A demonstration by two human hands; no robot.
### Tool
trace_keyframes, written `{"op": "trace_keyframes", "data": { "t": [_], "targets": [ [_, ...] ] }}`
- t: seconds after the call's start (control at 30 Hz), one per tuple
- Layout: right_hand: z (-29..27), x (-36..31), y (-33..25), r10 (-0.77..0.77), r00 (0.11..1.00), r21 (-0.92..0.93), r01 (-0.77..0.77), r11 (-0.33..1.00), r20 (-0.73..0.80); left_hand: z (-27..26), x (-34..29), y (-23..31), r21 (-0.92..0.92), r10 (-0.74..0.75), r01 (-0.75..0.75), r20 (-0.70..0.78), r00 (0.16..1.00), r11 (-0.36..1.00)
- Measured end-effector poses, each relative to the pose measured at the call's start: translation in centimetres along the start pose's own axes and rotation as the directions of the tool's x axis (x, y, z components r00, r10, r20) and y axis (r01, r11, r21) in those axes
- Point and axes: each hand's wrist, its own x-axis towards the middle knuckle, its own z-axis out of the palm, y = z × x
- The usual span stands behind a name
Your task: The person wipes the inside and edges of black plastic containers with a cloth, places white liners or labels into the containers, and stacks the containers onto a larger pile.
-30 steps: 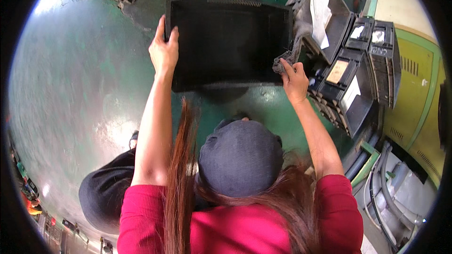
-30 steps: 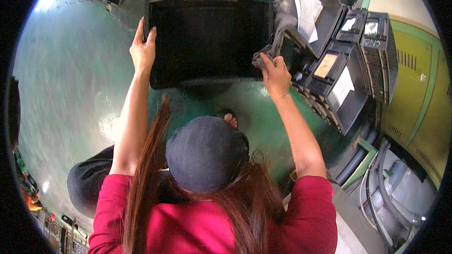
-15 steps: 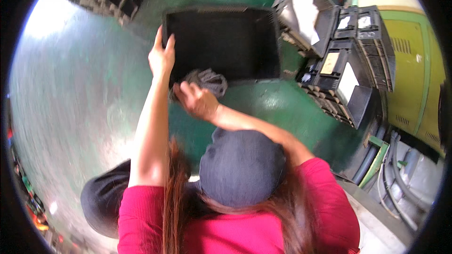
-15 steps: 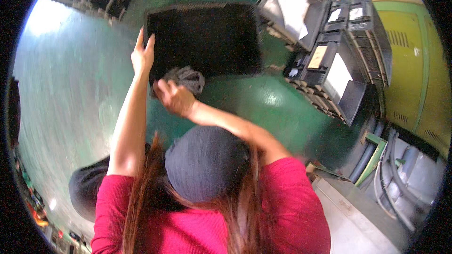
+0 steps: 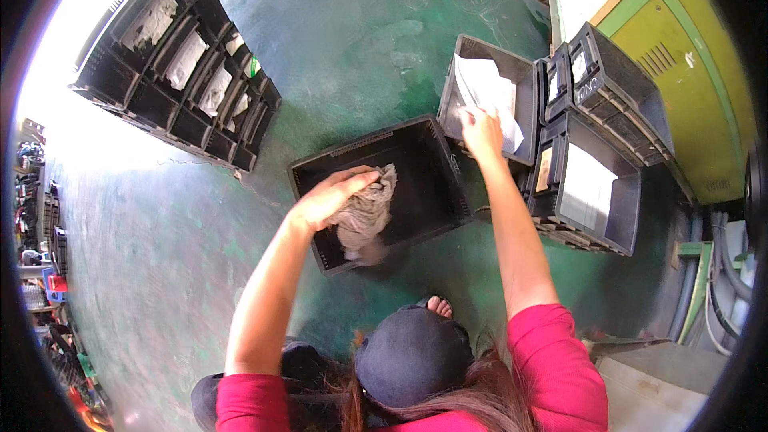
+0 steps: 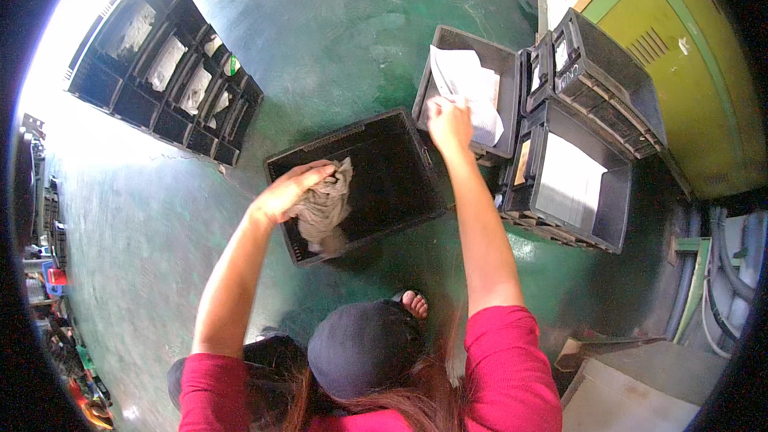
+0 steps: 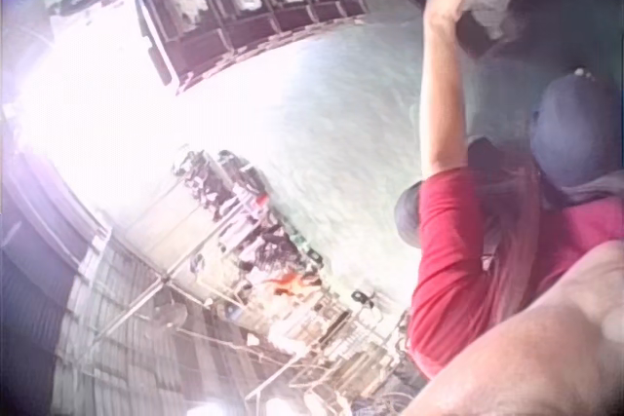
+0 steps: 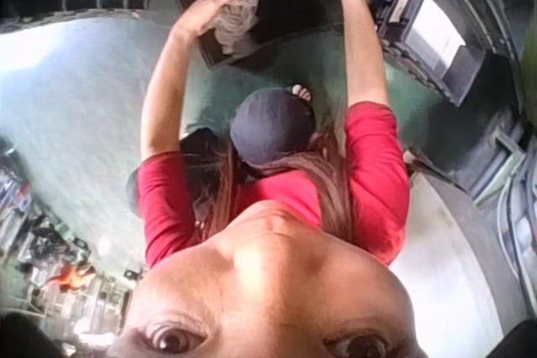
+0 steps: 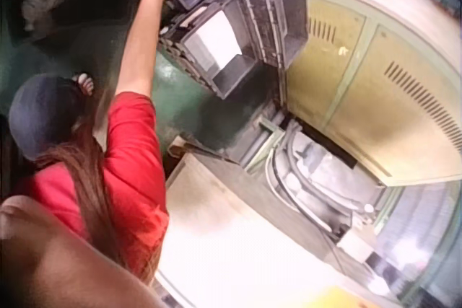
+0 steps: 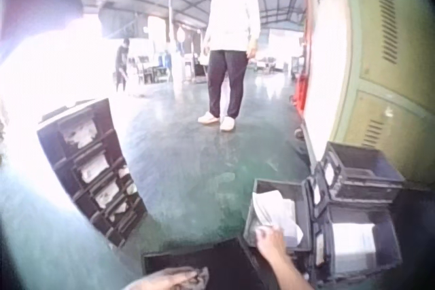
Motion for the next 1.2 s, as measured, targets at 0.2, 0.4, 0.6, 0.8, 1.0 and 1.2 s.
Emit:
{"op": "trace_keyframes", "data": {
  "t": [0.2,0.4,0.6,0.8,1.0,1.2],
  "targets": [
    [4.7,2.1,7.5,0.396,0.872,-0.271,-0.322,0.907,0.288,-2.0,-5.8,5.0,0.504,-0.052,0.115,-0.137,0.989,0.856],
    [-3.6,-0.8,-3.0,-0.372,0.928,0.081,0.374,0.924,-0.037,-1.8,-17.3,6.1,0.458,-0.141,0.252,-0.263,0.955,0.852],
    [-10.9,-5.1,-9.9,-0.737,0.407,0.795,0.042,0.605,0.539,-3.7,-19.8,3.5,0.295,-0.054,0.195,-0.427,0.903,0.935],
    [-5.3,1.7,-5.0,-0.621,0.458,0.537,0.315,0.783,0.636,-4.5,-19.1,3.7,0.157,0.061,0.037,-0.578,0.813,0.987],
    [6.9,-1.3,-6.2,-0.504,0.488,0.111,0.631,0.768,0.712,-5.5,-19.7,2.7,0.203,0.034,0.086,-0.524,0.851,0.976],
    [9.5,-5.9,-7.7,-0.732,0.52,-0.079,0.835,0.545,0.44,-6.3,-19.9,2.5,0.258,0.048,0.093,-0.493,0.869,0.962]
  ]
}}
